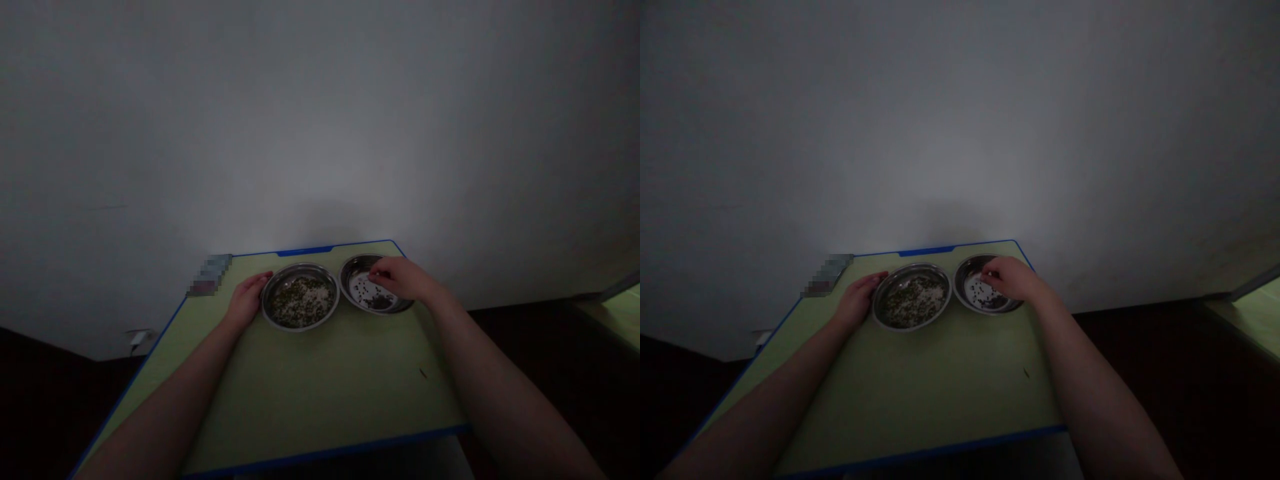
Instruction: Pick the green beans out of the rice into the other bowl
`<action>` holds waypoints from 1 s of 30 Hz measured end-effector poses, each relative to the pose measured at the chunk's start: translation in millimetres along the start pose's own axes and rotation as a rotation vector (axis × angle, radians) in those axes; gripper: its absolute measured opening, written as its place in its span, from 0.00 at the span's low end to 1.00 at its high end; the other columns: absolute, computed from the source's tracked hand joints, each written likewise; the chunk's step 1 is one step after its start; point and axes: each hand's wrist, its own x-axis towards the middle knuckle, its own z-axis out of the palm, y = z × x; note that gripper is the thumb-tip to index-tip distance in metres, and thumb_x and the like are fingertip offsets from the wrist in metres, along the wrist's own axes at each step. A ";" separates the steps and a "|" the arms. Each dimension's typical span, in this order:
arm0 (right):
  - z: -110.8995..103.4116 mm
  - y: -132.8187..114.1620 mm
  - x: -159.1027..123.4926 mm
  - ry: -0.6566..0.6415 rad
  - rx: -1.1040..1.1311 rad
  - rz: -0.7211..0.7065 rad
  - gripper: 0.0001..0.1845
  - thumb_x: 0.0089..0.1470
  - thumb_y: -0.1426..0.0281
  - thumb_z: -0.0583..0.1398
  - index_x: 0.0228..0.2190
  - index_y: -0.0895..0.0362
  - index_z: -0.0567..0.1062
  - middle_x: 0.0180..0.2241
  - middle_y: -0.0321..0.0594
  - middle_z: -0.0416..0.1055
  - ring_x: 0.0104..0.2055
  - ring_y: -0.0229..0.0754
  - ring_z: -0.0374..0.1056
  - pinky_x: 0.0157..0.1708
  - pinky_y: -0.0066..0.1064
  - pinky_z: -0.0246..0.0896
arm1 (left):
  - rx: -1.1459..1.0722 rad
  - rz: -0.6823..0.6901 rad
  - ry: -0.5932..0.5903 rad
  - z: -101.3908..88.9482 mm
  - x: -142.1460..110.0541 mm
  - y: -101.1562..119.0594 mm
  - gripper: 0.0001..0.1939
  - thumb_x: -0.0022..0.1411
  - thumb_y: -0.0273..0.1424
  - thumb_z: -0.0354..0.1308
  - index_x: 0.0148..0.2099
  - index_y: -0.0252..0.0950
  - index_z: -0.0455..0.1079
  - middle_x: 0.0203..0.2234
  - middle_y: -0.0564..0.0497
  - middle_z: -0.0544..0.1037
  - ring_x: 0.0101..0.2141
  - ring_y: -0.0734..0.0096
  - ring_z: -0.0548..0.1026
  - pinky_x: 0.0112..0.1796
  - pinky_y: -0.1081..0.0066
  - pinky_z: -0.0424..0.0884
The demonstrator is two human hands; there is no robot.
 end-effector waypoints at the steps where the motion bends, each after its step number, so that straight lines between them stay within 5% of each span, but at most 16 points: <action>1: 0.7 1.9 0.2 -0.023 -0.012 0.001 0.15 0.54 0.62 0.54 0.29 0.57 0.76 0.26 0.40 0.72 0.27 0.37 0.63 0.26 0.28 0.50 | -0.002 0.001 0.001 -0.2 0.6 -0.8 0.29 0.43 0.47 0.61 0.44 0.31 0.73 0.37 0.43 0.79 0.37 0.58 0.75 0.41 0.62 0.69; 8: -1.3 2.4 -1.5 -0.013 0.022 0.031 0.16 0.54 0.62 0.52 0.30 0.57 0.76 0.28 0.41 0.73 0.29 0.39 0.64 0.28 0.29 0.53 | 0.004 0.038 0.019 0.6 1.8 -1.3 0.28 0.42 0.47 0.62 0.41 0.31 0.74 0.35 0.44 0.79 0.37 0.58 0.75 0.42 0.63 0.69; 15: 0.5 -42.4 36.6 -0.036 -0.012 -0.091 0.15 0.53 0.62 0.54 0.34 0.56 0.77 0.28 0.40 0.73 0.28 0.37 0.63 0.28 0.28 0.52 | -0.011 0.054 0.002 4.6 -0.7 0.7 0.28 0.43 0.47 0.62 0.41 0.31 0.74 0.34 0.44 0.79 0.37 0.59 0.75 0.42 0.62 0.68; 20: 25.4 -86.1 84.7 -0.178 -0.186 -0.272 0.15 0.51 0.65 0.56 0.40 0.52 0.76 0.35 0.41 0.74 0.37 0.42 0.67 0.35 0.29 0.55 | 0.005 0.049 0.003 7.0 -3.6 5.3 0.27 0.43 0.47 0.61 0.41 0.32 0.74 0.34 0.45 0.79 0.36 0.59 0.75 0.41 0.63 0.69; 30: 80.1 -130.9 133.1 -0.301 -0.384 -0.313 0.13 0.48 0.72 0.55 0.34 0.60 0.78 0.36 0.52 0.75 0.37 0.49 0.70 0.34 0.34 0.60 | -0.079 0.063 -0.022 7.9 3.4 -5.1 0.25 0.43 0.44 0.62 0.41 0.32 0.74 0.34 0.45 0.79 0.39 0.58 0.74 0.45 0.62 0.66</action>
